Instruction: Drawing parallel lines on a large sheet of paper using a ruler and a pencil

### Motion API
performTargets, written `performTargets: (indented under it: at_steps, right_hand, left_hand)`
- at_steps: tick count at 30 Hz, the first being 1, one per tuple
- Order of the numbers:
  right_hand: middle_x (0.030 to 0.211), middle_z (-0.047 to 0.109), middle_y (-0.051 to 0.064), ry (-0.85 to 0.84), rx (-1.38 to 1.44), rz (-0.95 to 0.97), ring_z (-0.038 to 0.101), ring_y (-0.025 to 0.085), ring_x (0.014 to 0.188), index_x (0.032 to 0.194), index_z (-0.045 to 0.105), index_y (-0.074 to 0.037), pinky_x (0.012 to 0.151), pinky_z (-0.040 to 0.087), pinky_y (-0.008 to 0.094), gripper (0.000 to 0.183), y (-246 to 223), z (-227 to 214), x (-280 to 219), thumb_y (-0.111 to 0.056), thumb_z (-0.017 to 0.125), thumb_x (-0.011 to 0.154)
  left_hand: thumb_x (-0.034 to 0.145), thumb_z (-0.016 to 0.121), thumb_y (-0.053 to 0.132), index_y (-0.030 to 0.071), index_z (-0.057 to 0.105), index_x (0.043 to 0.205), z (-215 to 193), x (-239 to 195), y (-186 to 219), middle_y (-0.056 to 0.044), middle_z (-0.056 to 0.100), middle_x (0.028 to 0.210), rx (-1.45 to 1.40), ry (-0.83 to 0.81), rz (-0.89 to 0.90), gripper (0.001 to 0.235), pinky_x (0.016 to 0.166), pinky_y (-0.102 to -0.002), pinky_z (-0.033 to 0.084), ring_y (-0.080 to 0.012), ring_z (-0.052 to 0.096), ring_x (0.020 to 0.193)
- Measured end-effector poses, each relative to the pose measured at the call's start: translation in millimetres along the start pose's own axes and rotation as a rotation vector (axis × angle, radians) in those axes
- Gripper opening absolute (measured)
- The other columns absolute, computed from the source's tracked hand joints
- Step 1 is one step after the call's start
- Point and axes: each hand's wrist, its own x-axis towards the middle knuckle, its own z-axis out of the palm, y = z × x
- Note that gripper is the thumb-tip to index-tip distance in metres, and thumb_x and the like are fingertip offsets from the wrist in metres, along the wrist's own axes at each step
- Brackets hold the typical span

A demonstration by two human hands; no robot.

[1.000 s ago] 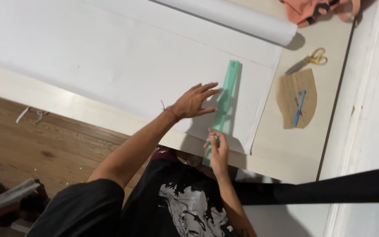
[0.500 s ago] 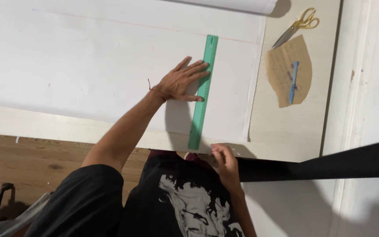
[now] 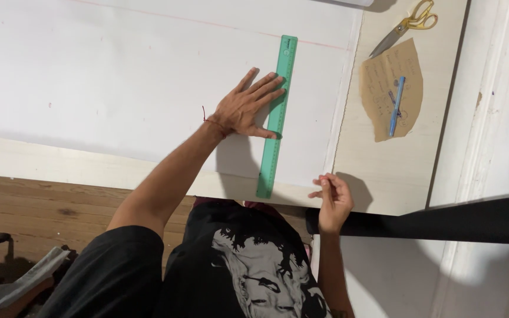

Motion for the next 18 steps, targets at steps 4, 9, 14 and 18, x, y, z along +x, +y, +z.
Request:
performTargets:
  at_steps: [4,9,14,18]
  right_hand:
    - [0.128,0.077,0.029,0.057,0.059,0.055,0.084,0.041,0.112,0.136,0.066,0.012,0.068,0.074,0.048,0.021,9,-1,12,-0.002,0.067,0.12]
    - [0.114,0.079,0.021,0.083,0.058,0.069,0.086,0.031,0.109,0.128,0.074,0.003,0.065,0.078,0.039,0.014,-7,6,14,-0.006,0.073,0.117]
    - [0.112,0.079,0.022,0.075,0.049,0.071,0.087,0.032,0.108,0.128,0.074,0.005,0.066,0.078,0.039,0.015,-9,8,14,-0.005,0.072,0.117]
    - [0.112,0.077,0.019,0.075,0.037,0.088,0.087,0.03,0.109,0.127,0.073,0.004,0.067,0.079,0.039,0.015,-13,7,13,-0.007,0.073,0.116]
  left_hand:
    - [0.088,0.039,0.12,0.023,0.054,0.18,-4,1,0,-0.006,0.05,0.188,0.015,-0.002,0.007,0.135,0.147,-0.059,0.013,-0.0245,0.043,0.174]
    - [0.102,0.035,0.11,0.003,0.048,0.183,-11,2,0,-0.02,0.039,0.19,-0.001,-0.003,0.107,0.135,0.146,-0.064,0.008,-0.035,0.033,0.178]
    - [0.103,0.035,0.11,0.003,0.049,0.183,-15,1,0,-0.019,0.039,0.191,0.012,-0.003,0.111,0.134,0.146,-0.064,0.007,-0.0344,0.032,0.179]
    - [0.102,0.034,0.11,0.002,0.048,0.183,-11,-1,1,-0.019,0.038,0.191,0.014,-0.005,0.109,0.135,0.146,-0.063,0.006,-0.0346,0.031,0.179]
